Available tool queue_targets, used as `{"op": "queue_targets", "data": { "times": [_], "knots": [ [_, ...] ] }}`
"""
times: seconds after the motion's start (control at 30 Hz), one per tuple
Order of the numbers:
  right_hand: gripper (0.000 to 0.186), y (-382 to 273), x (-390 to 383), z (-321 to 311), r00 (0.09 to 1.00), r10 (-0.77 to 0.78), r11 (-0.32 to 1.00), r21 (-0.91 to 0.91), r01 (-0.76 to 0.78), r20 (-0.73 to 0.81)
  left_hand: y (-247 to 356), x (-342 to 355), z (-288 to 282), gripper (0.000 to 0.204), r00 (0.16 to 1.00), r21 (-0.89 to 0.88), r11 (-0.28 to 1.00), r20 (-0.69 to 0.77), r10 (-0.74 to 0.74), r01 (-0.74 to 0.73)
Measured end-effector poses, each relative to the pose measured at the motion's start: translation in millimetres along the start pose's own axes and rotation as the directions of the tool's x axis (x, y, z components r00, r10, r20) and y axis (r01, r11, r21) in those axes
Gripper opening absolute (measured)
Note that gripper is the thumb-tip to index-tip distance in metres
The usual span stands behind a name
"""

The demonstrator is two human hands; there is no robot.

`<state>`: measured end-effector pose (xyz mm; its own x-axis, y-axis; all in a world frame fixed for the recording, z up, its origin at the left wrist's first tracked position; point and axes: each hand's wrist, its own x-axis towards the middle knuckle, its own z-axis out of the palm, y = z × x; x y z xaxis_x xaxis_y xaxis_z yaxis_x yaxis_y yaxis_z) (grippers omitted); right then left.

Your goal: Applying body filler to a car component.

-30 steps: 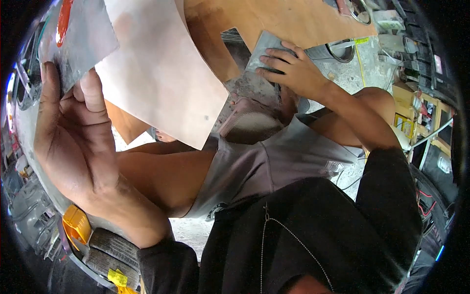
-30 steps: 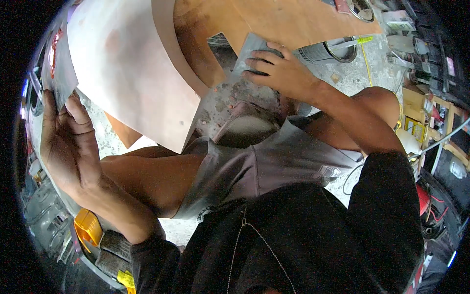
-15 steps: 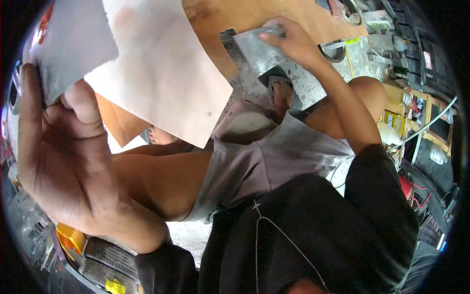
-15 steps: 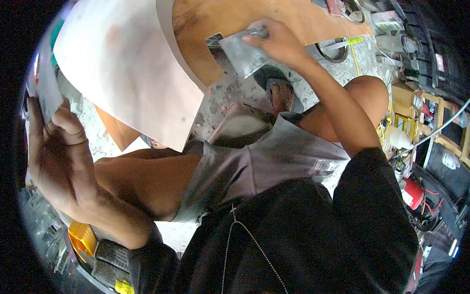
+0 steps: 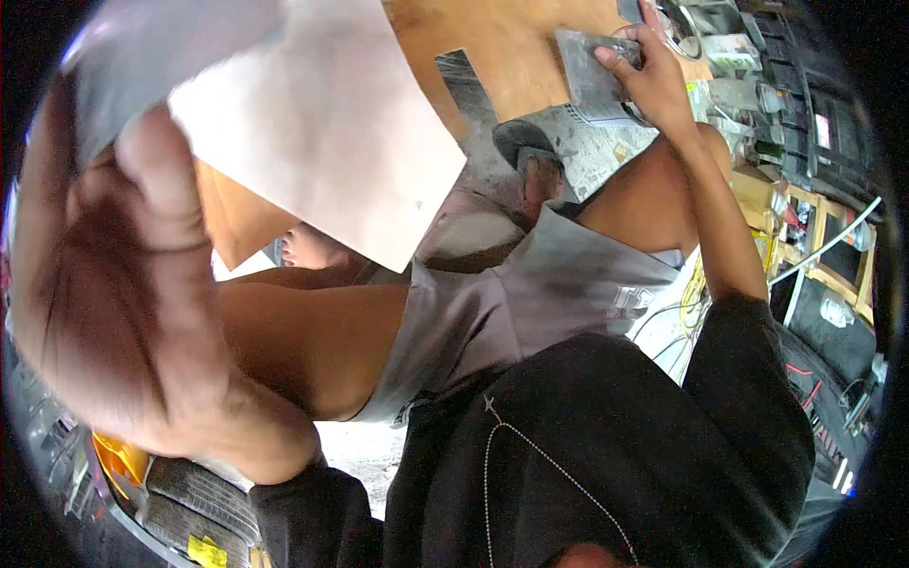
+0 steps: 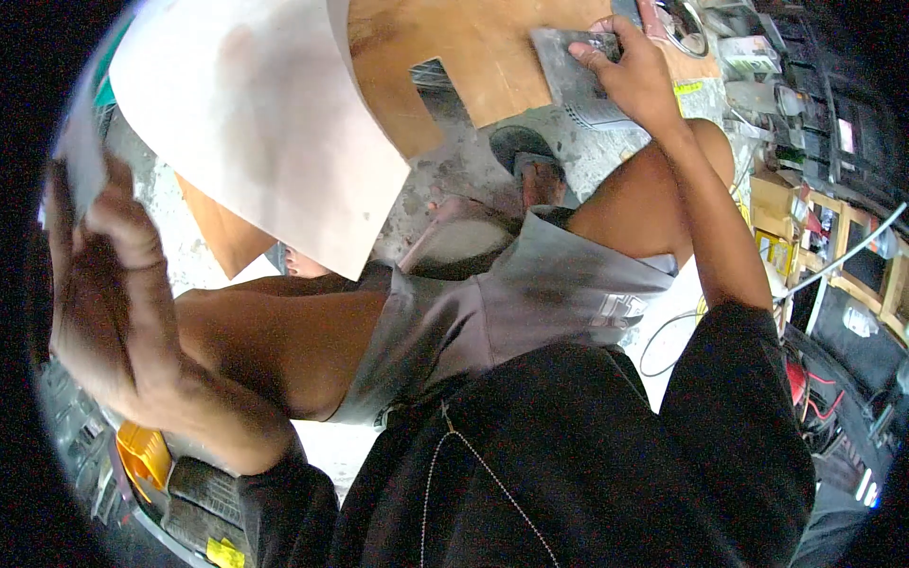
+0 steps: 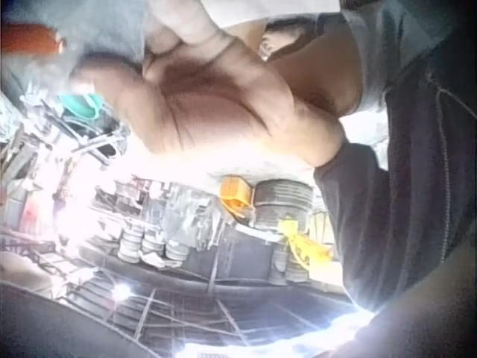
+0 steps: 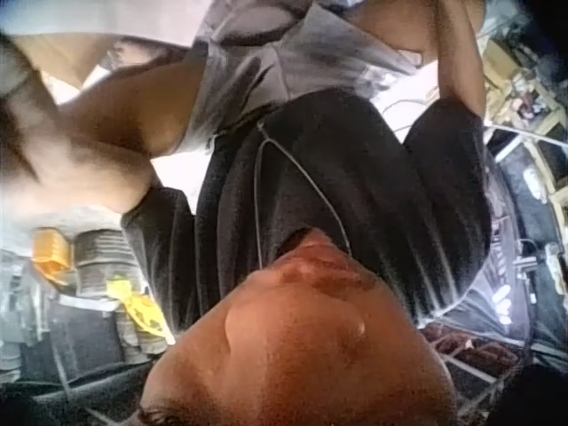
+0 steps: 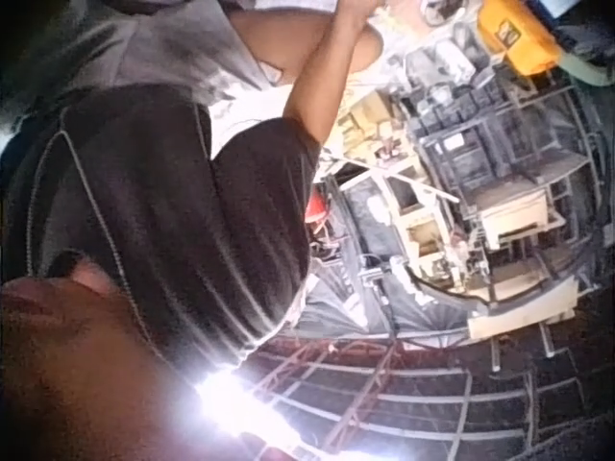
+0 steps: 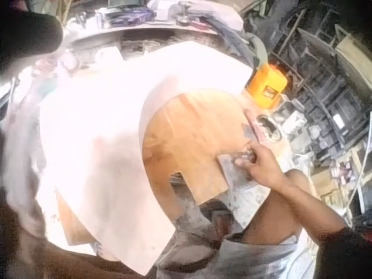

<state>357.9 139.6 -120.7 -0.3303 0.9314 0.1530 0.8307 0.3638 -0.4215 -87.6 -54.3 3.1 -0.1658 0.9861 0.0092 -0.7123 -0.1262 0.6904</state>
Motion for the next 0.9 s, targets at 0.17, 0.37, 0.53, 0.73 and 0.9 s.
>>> {"op": "queue_targets", "data": {
  "times": [0.17,0.37,0.53,0.73,0.9],
  "knots": [
    [0.02,-36.9,-35.5,-14.5,0.91,-0.413,0.91,0.015,0.414,-0.044,-2.5,-1.0,-5.9,0.047,0.979,-0.105,0.993,0.194,0.064,-0.044],
    [0.024,-31.2,-58.3,33.8,0.758,-0.558,0.79,-0.064,0.61,0.338,-18.4,3.4,10.8,0.046,0.997,-0.063,0.997,-0.071,-0.041,0.037],
    [0.024,-35.3,-63.9,34.6,0.762,-0.538,0.816,-0.006,0.578,0.361,-29.5,2.0,23.3,0.048,0.964,-0.208,0.977,0.267,0.012,0.046],
    [0.035,-43.1,-63.6,39.5,0.784,-0.522,0.832,-0.002,0.555,0.335,-27.2,7.7,22.5,0.045,0.934,-0.163,0.984,0.358,-0.011,0.074],
    [0.027,-53.8,-45.4,38.7,0.758,-0.64,0.767,0.048,0.64,0.123,-9.6,10.3,11.9,0.037,0.998,0.12,0.993,-0.06,0.012,-0.005]
  ]
}}
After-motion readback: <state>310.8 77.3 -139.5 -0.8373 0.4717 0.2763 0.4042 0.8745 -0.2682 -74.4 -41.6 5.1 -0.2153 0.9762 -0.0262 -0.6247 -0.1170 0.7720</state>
